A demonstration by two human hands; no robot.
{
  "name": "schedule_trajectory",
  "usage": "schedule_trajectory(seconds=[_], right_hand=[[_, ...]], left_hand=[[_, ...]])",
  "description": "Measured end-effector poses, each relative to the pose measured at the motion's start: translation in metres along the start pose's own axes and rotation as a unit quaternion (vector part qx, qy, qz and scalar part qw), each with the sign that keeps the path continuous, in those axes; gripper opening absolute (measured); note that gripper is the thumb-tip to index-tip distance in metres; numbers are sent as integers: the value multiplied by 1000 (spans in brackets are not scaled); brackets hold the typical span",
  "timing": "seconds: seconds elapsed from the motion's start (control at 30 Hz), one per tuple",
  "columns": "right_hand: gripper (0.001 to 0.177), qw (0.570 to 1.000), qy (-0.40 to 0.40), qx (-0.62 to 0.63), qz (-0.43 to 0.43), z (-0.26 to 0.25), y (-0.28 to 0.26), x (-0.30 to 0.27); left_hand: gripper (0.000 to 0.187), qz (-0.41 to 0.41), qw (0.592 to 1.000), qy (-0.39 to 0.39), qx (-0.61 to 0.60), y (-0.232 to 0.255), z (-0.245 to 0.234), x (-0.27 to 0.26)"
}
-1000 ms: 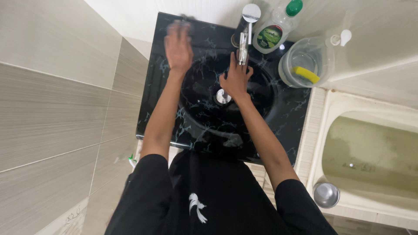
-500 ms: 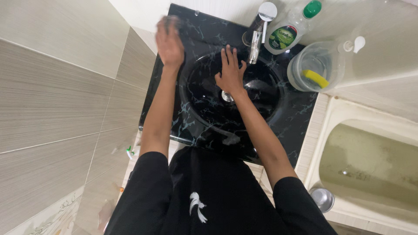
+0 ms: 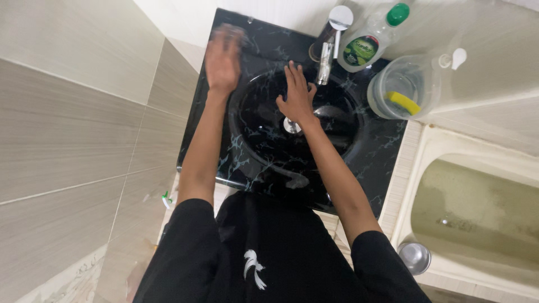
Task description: The person cleans the bathroom sink and surrounding marble countertop by hand using a scouring pad and liquid soap, rinsing both the surface and the tools with water from the faucet.
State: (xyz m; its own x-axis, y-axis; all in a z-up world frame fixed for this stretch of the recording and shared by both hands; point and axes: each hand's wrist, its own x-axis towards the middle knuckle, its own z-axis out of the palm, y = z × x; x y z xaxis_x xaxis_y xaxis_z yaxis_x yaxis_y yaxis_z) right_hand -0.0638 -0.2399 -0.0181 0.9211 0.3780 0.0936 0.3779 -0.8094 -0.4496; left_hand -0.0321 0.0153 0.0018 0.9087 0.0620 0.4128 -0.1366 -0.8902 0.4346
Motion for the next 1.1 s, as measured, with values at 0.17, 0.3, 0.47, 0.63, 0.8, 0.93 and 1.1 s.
schedule_trajectory(seconds=[0.17,0.3,0.47,0.63,0.8,0.93,1.1], right_hand=[[86,996,30,32,78,-10,23,-8],[94,991,87,-21,103,-10,35,-15],[88,989,42,-47,131,-21,38,-19],[95,990,27,-65,123,-30,25,-17],[95,989,14,-86,120,-28,29,-19],[95,990,16,-91,107,-25,32,-19],[100,990,15,-48,132,-23,13,-6]], left_hand=[[43,-98,986,91,95,2,55,26],[44,99,989,-102,-48,71,48,2],[44,93,994,-48,-26,92,58,20],[46,61,998,-7,-3,108,88,21],[45,140,979,-144,-47,96,62,27],[47,-4,997,-8,76,71,54,24],[42,149,985,-87,-15,65,23,-17]])
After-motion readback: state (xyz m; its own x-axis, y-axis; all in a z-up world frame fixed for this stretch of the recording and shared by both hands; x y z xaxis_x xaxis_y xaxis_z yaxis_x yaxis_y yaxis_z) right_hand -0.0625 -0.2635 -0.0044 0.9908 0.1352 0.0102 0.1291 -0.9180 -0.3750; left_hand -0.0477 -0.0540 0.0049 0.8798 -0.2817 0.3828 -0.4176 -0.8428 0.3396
